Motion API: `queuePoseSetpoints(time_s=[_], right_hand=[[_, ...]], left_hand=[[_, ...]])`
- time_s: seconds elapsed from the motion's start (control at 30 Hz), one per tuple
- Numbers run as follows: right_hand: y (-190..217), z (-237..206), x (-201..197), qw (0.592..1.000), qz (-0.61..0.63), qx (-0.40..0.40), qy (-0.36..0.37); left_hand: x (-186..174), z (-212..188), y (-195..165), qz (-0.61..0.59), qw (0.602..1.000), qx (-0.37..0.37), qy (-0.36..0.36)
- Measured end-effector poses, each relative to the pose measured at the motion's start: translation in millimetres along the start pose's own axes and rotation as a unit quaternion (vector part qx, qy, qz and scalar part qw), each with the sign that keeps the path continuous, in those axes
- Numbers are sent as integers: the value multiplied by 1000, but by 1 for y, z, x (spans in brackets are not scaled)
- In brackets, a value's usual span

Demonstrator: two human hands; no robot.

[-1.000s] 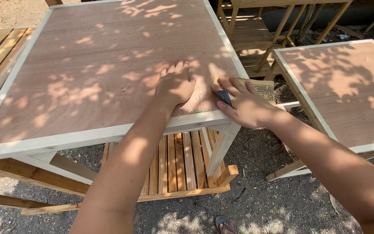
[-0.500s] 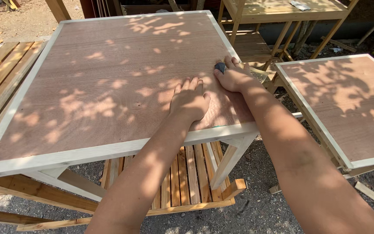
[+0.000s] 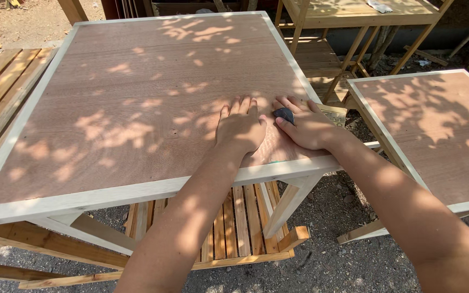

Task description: The person sands the edges and surface of a wooden frame using a sanding block. They work on the frame's edges and then flip the frame to sand the top surface, moving the sanding block back and forth across the wood.

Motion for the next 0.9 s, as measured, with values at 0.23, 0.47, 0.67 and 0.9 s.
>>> queuePoseSetpoints(time_s=[0.23, 0.47, 0.67, 0.9], right_hand=[[0, 75, -11, 994, 15, 111, -14], [44, -83, 18, 998, -35, -51, 5], [48, -36, 15, 1000, -21, 4, 22], [51, 52, -6, 996, -2, 87, 0]], left_hand=[[0, 2, 5, -24, 1000, -15, -2], [-2, 0, 14, -13, 1000, -18, -12], [-6, -22, 22, -16, 999, -28, -30], [-14, -54, 41, 15, 999, -30, -9]])
Point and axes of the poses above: each hand's wrist, its own z-axis towards the middle knuckle, its own x-axis out of the palm, y = z × x, the point moved 10 cm from there along z, towards the middle knuckle, and after that the axes turned 3 degrees about x, right-handed, at the moved point
